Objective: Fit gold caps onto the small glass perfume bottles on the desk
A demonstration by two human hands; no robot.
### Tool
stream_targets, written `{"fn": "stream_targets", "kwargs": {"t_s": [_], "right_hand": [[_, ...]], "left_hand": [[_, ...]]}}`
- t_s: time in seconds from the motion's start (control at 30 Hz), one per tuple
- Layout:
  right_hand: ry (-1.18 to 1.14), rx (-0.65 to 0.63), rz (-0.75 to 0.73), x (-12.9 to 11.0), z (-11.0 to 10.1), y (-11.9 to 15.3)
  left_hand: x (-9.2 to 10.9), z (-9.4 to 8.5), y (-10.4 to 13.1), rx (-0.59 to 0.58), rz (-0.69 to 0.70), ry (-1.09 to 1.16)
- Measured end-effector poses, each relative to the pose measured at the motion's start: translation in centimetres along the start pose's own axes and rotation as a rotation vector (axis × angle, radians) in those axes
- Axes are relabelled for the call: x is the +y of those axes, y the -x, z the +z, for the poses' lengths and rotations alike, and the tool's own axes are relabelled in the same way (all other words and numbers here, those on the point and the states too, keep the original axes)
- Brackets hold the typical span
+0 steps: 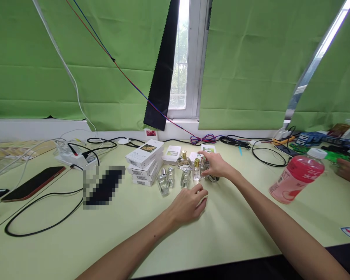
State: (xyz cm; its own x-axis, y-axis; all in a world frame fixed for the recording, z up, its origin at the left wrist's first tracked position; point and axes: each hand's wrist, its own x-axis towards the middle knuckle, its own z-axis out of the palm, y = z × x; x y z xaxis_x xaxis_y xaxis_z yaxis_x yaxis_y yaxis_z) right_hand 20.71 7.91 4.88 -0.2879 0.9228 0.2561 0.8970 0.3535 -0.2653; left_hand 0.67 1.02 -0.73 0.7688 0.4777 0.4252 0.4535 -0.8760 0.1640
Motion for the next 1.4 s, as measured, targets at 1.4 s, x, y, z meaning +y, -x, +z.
{"fn": "stream_targets", "kwargs": {"t_s": [1.4], "right_hand": [[0.096, 0.083, -0.123, -0.6, 0.4, 1.6]], "left_hand": [[0.1, 0.0, 0.0, -0.043, -0.012, 0.001]]}}
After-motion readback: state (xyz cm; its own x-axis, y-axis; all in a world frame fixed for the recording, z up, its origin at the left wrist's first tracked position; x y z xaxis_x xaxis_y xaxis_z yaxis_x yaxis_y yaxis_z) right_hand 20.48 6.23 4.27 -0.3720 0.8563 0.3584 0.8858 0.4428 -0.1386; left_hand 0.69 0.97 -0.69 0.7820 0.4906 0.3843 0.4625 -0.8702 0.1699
